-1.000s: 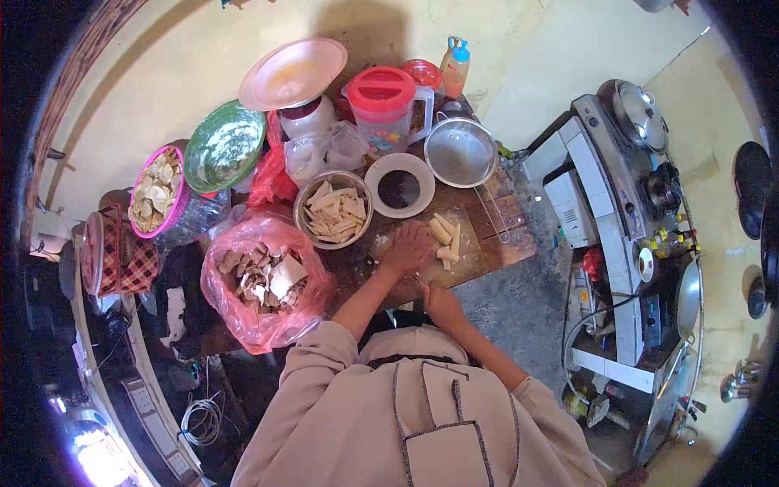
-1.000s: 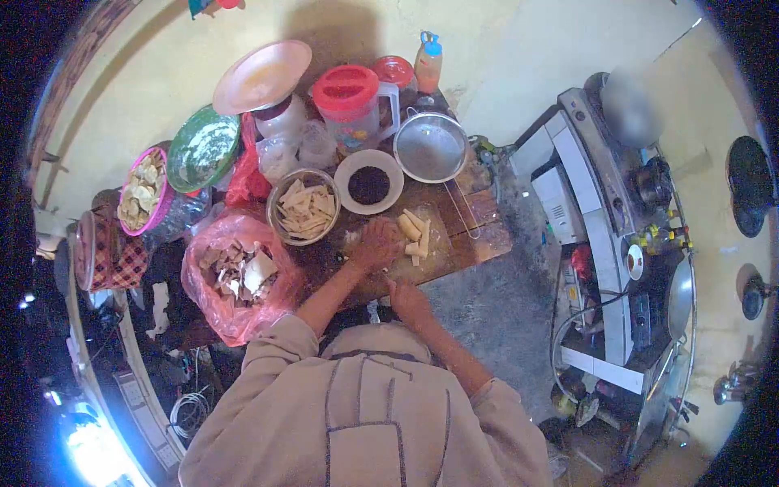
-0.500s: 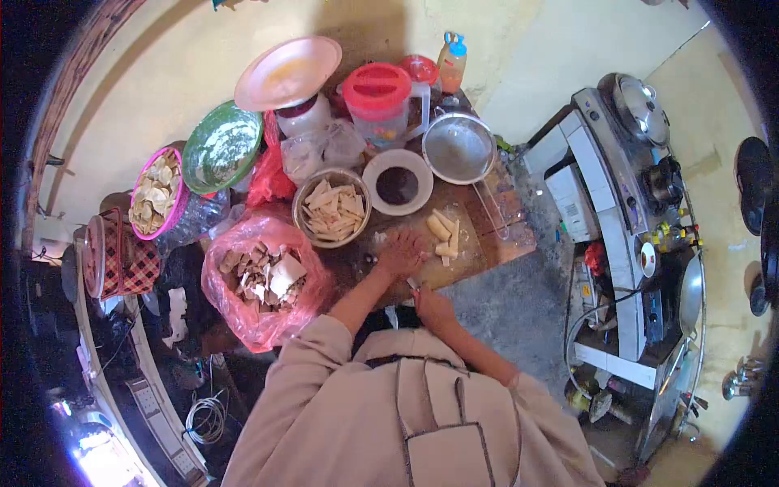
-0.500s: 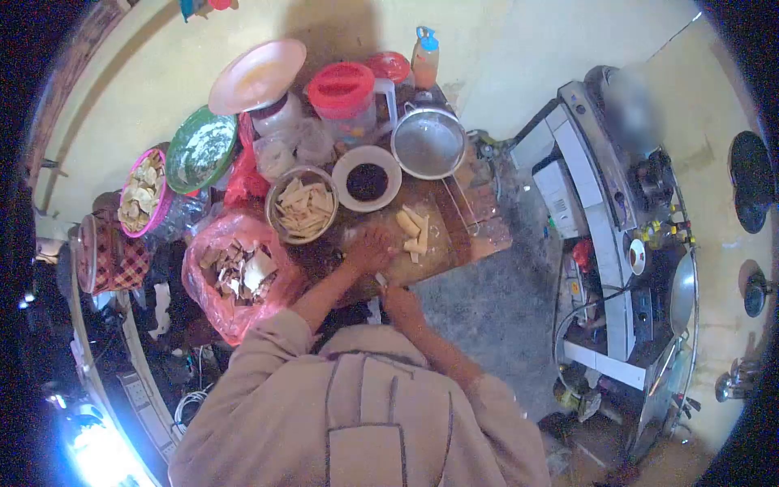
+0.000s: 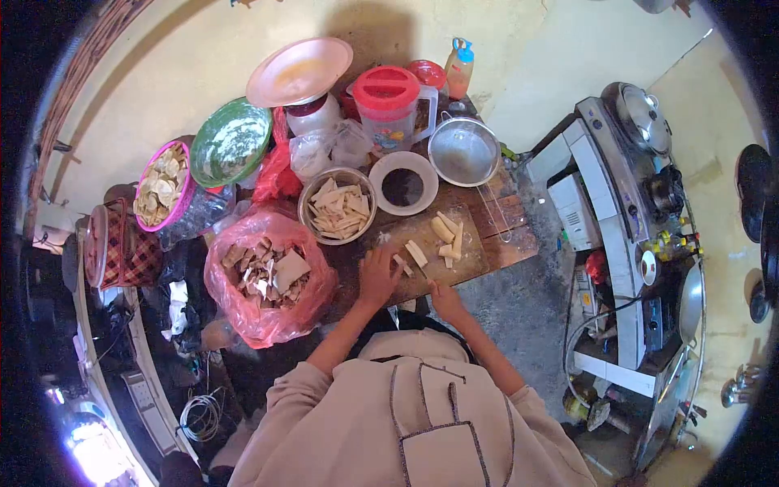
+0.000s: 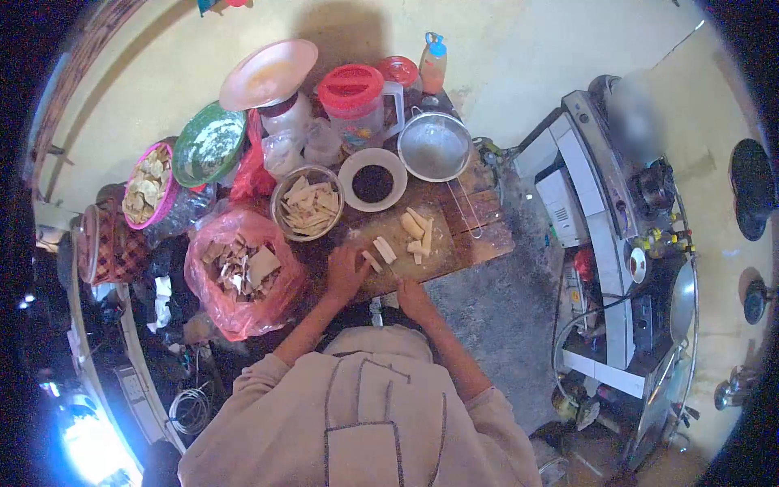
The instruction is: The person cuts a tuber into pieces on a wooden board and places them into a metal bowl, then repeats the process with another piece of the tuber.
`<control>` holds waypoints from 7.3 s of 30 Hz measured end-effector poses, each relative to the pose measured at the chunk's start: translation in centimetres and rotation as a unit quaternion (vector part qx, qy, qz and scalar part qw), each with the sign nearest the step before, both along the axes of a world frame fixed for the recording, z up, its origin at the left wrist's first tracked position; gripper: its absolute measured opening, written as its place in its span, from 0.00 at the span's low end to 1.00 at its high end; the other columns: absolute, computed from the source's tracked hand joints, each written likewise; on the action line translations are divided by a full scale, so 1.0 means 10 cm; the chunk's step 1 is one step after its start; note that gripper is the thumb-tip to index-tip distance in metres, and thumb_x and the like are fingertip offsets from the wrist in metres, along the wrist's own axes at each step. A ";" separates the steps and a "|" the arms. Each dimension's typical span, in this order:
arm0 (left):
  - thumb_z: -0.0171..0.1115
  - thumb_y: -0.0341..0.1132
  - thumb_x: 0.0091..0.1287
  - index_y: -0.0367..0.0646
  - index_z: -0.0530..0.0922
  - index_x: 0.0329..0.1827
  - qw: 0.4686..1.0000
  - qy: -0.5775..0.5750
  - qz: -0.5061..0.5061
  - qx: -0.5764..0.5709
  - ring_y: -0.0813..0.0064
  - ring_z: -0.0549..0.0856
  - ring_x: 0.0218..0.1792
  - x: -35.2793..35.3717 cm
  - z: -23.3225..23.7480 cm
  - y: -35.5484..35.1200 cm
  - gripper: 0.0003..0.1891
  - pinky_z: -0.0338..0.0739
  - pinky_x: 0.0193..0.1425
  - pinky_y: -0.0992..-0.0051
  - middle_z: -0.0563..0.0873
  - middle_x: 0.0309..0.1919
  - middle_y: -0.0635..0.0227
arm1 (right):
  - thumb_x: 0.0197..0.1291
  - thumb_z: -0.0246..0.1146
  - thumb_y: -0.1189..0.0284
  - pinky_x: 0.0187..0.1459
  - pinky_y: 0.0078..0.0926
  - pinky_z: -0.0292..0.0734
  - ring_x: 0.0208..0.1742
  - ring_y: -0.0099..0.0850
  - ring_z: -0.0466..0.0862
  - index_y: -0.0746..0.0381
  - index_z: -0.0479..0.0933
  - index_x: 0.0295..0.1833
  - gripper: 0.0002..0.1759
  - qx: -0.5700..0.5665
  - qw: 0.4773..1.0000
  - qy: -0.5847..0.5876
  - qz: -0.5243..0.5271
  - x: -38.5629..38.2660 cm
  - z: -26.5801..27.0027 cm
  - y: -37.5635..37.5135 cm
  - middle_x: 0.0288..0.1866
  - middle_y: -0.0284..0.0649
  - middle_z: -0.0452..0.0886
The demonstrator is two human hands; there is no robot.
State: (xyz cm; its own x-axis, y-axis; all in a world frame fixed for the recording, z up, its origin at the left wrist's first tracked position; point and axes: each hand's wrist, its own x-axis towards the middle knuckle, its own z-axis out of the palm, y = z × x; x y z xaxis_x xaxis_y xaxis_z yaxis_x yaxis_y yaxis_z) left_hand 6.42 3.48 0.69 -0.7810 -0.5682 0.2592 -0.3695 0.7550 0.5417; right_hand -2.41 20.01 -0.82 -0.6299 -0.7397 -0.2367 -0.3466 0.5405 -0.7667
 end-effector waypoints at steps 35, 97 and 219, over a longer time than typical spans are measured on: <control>0.65 0.49 0.45 0.59 0.75 0.46 0.991 -0.106 0.058 0.058 0.64 0.66 0.49 0.08 -0.12 0.03 0.23 0.59 0.47 0.56 0.71 0.45 0.69 | 0.65 0.36 0.56 0.42 0.54 0.67 0.40 0.60 0.73 0.68 0.68 0.41 0.25 0.115 0.993 -0.024 0.005 0.29 0.26 0.17 0.37 0.62 0.74; 0.47 0.46 0.61 0.40 0.67 0.50 0.960 -0.105 -0.258 0.028 0.54 0.68 0.54 -0.77 -0.16 0.08 0.21 0.60 0.57 0.56 0.70 0.49 0.51 | 0.65 0.39 0.60 0.38 0.52 0.71 0.32 0.57 0.77 0.71 0.72 0.33 0.26 0.152 0.988 0.013 -0.009 0.35 0.29 -0.17 0.27 0.61 0.76; 0.57 0.47 0.53 0.49 0.66 0.57 0.982 -0.119 -0.115 -0.095 0.67 0.67 0.54 0.11 -0.04 -0.17 0.28 0.59 0.46 0.59 0.70 0.54 0.69 | 0.58 0.38 0.40 0.07 0.21 0.50 0.06 0.20 0.55 0.53 0.60 0.18 0.30 0.042 0.920 -0.355 -0.160 0.45 0.08 0.05 0.09 0.26 0.56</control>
